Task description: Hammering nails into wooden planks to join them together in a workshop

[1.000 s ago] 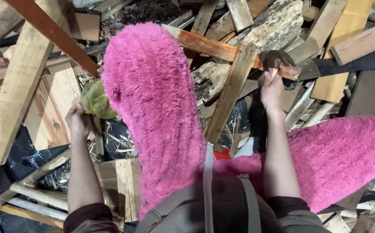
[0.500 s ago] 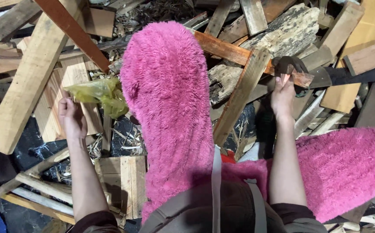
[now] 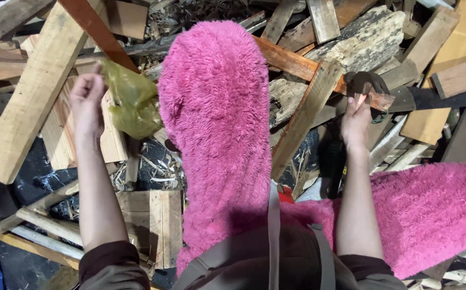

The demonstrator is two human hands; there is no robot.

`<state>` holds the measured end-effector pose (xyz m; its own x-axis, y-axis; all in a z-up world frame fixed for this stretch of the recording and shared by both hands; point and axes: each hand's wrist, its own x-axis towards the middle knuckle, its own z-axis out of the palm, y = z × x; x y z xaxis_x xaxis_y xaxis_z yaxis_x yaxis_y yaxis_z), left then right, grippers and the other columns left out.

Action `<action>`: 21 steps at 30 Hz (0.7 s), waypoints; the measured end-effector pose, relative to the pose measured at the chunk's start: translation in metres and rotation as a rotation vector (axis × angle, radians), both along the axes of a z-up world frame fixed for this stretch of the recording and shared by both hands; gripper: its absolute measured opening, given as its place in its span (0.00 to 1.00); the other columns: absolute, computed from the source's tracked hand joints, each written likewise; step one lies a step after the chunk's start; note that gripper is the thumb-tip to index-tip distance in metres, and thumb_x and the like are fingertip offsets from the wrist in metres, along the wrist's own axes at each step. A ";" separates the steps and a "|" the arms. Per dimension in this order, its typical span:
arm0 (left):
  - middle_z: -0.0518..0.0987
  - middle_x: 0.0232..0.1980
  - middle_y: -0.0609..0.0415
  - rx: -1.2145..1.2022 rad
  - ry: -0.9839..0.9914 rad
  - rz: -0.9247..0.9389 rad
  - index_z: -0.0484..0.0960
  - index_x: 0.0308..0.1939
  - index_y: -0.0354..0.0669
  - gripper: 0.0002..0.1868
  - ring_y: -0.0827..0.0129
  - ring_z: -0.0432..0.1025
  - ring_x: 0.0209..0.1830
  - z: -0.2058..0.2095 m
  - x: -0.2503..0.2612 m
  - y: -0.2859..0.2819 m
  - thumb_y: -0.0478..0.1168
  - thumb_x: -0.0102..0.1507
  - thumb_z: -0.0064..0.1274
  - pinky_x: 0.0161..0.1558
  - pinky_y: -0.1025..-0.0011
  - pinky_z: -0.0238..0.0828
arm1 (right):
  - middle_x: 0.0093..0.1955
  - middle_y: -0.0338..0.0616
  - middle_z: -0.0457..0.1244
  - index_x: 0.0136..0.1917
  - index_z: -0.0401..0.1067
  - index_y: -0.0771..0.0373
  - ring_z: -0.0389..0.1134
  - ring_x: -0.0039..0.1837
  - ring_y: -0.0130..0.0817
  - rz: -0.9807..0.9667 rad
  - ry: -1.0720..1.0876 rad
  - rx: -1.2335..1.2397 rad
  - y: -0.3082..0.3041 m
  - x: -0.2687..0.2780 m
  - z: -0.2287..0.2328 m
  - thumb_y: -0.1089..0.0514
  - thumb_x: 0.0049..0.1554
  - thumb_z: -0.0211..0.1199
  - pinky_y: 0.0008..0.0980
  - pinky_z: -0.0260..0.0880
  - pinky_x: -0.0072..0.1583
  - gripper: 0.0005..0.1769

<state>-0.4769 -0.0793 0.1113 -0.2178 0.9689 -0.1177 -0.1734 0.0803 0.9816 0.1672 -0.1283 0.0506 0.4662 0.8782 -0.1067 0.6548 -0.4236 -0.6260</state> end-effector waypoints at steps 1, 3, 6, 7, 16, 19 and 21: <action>0.78 0.69 0.56 -0.100 0.394 0.017 0.77 0.38 0.56 0.07 0.82 0.72 0.54 0.000 0.001 0.003 0.35 0.68 0.53 0.52 0.85 0.70 | 0.50 0.60 0.66 0.62 0.66 0.70 0.69 0.48 0.52 -0.021 0.003 -0.008 0.001 0.002 -0.004 0.51 0.71 0.49 0.50 0.67 0.51 0.19; 0.75 0.65 0.40 -0.148 0.492 0.090 0.77 0.49 0.42 0.09 0.57 0.68 0.60 -0.045 -0.012 -0.019 0.35 0.66 0.59 0.59 0.65 0.64 | 0.59 0.66 0.64 0.71 0.58 0.68 0.65 0.59 0.58 -0.053 -0.003 -0.060 0.001 0.007 -0.012 0.48 0.72 0.50 0.56 0.65 0.59 0.24; 0.75 0.56 0.37 -0.269 0.569 0.133 0.82 0.54 0.41 0.17 0.48 0.66 0.57 -0.078 -0.002 -0.049 0.40 0.64 0.68 0.61 0.54 0.61 | 0.68 0.72 0.62 0.80 0.50 0.67 0.61 0.71 0.64 -0.091 -0.010 -0.115 0.000 0.001 -0.008 0.45 0.73 0.50 0.62 0.62 0.67 0.32; 0.78 0.52 0.49 -0.347 0.550 0.101 0.87 0.48 0.54 0.12 0.64 0.68 0.47 -0.084 0.006 -0.061 0.45 0.62 0.69 0.55 0.63 0.65 | 0.68 0.72 0.61 0.80 0.51 0.67 0.61 0.71 0.64 -0.094 -0.009 -0.124 -0.002 -0.003 -0.004 0.45 0.73 0.50 0.62 0.62 0.68 0.32; 0.80 0.49 0.45 -0.327 0.939 -0.120 0.88 0.42 0.55 0.11 0.39 0.72 0.57 -0.187 -0.017 -0.080 0.52 0.63 0.67 0.59 0.49 0.66 | 0.67 0.72 0.62 0.79 0.52 0.69 0.62 0.70 0.63 -0.066 -0.041 -0.072 -0.001 0.003 -0.007 0.45 0.74 0.50 0.61 0.63 0.66 0.31; 0.81 0.41 0.40 -0.364 0.545 0.136 0.86 0.45 0.42 0.08 0.54 0.76 0.41 -0.145 0.007 -0.077 0.40 0.65 0.65 0.41 0.57 0.71 | 0.67 0.75 0.61 0.79 0.52 0.72 0.61 0.70 0.66 -0.067 -0.017 -0.053 -0.002 0.000 -0.007 0.48 0.73 0.50 0.63 0.62 0.67 0.31; 0.77 0.38 0.52 -0.286 0.353 0.224 0.83 0.41 0.46 0.07 0.64 0.72 0.38 -0.130 -0.008 -0.059 0.42 0.66 0.65 0.38 0.67 0.67 | 0.67 0.75 0.62 0.78 0.52 0.72 0.62 0.69 0.66 -0.060 -0.033 -0.041 0.000 0.015 -0.027 0.48 0.73 0.50 0.64 0.62 0.66 0.31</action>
